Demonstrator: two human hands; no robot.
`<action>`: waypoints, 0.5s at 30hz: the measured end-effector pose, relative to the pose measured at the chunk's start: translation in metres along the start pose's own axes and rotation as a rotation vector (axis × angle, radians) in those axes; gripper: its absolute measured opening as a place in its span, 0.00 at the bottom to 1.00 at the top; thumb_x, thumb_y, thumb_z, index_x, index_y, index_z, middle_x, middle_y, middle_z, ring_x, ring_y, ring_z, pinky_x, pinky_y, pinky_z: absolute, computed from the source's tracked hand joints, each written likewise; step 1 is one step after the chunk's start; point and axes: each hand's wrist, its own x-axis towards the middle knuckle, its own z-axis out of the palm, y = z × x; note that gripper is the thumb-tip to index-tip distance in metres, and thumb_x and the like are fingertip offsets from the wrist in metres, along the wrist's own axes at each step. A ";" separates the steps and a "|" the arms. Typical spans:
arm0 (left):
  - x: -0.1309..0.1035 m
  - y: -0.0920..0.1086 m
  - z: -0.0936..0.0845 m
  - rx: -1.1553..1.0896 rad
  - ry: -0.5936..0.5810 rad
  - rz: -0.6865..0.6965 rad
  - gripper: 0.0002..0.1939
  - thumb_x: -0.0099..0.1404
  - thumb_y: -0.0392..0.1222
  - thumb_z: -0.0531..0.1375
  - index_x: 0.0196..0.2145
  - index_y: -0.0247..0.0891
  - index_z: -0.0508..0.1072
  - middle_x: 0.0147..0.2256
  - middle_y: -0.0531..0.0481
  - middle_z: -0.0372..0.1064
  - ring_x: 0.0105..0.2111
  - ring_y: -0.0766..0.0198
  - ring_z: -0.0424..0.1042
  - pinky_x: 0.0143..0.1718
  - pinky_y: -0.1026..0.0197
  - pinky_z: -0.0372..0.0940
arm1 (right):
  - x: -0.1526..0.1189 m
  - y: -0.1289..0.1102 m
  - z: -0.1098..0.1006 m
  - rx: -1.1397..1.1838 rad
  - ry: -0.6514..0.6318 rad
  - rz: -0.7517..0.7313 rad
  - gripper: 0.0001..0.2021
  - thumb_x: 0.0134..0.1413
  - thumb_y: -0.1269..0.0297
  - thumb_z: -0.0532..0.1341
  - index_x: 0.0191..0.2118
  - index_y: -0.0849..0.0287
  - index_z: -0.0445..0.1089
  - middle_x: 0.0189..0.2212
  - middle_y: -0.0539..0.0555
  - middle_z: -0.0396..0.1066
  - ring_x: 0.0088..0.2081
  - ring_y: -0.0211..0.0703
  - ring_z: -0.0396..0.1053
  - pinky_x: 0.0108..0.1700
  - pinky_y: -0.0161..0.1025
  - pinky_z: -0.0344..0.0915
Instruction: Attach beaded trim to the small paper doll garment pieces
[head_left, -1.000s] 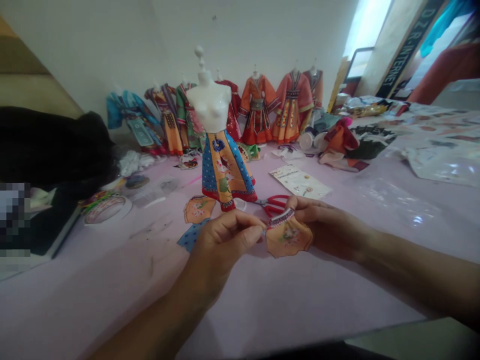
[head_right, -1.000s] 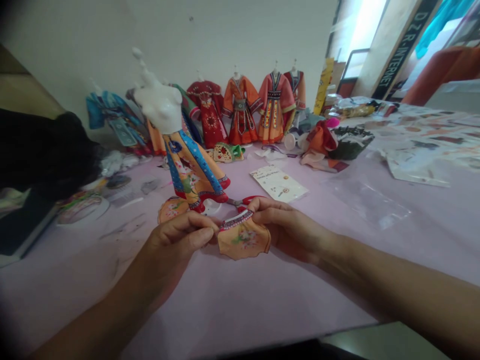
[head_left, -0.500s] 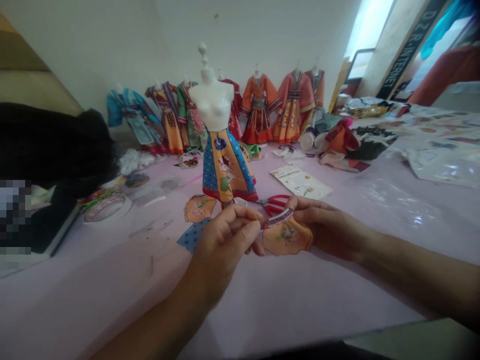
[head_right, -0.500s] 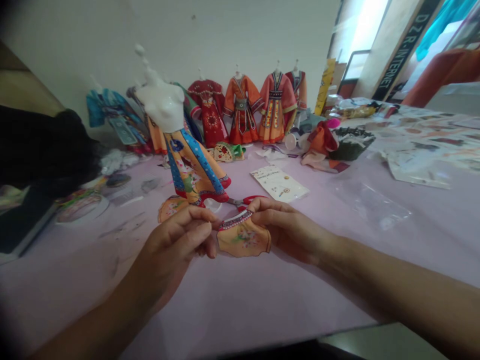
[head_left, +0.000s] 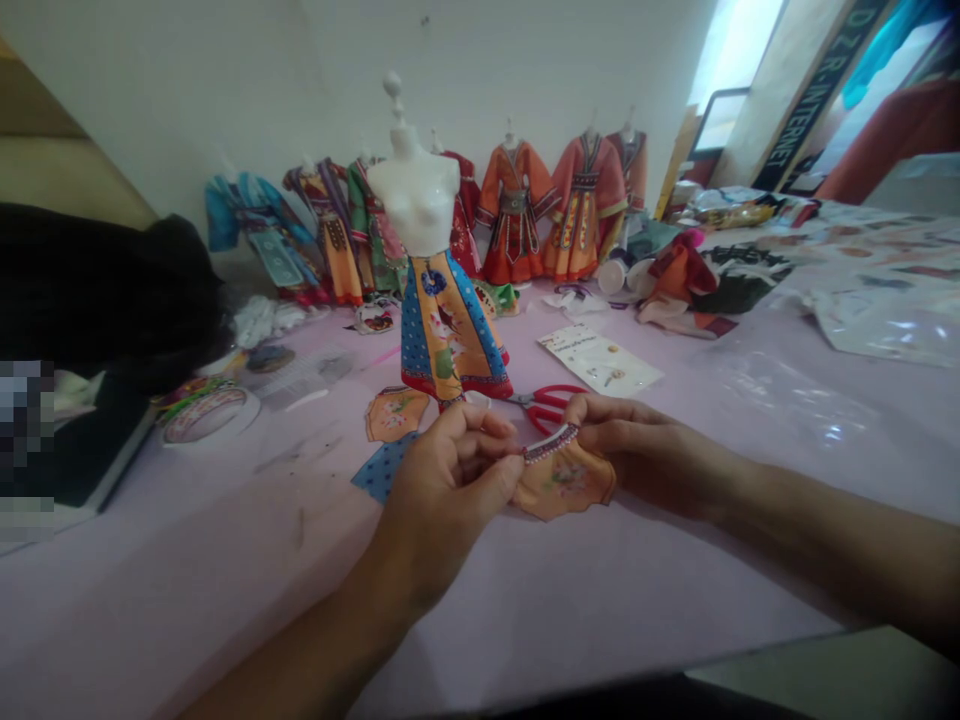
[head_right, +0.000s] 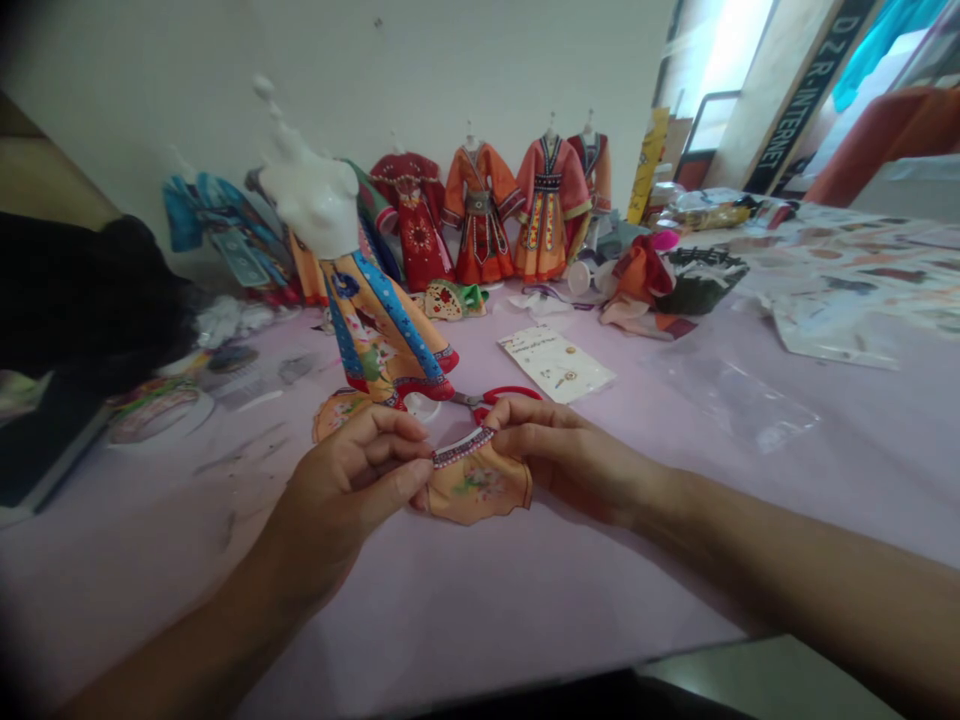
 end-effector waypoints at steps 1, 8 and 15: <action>0.000 0.000 0.000 0.002 0.001 -0.001 0.09 0.59 0.33 0.65 0.36 0.38 0.69 0.28 0.58 0.75 0.24 0.72 0.73 0.28 0.70 0.69 | 0.000 0.000 0.000 0.002 0.000 -0.002 0.04 0.60 0.71 0.67 0.40 0.59 0.74 0.34 0.51 0.78 0.34 0.36 0.77 0.38 0.32 0.72; -0.003 0.001 0.000 0.035 0.016 0.005 0.08 0.58 0.32 0.64 0.35 0.38 0.69 0.27 0.58 0.75 0.25 0.71 0.74 0.29 0.69 0.70 | 0.000 -0.001 0.001 -0.020 0.011 0.009 0.03 0.59 0.72 0.67 0.39 0.60 0.75 0.32 0.51 0.77 0.33 0.36 0.76 0.36 0.32 0.72; 0.000 -0.002 -0.001 -0.093 -0.046 0.004 0.06 0.62 0.35 0.63 0.37 0.38 0.69 0.24 0.59 0.74 0.24 0.72 0.74 0.29 0.70 0.68 | 0.000 -0.002 0.002 -0.026 0.006 -0.002 0.02 0.61 0.72 0.65 0.39 0.60 0.74 0.33 0.51 0.77 0.32 0.36 0.75 0.34 0.31 0.72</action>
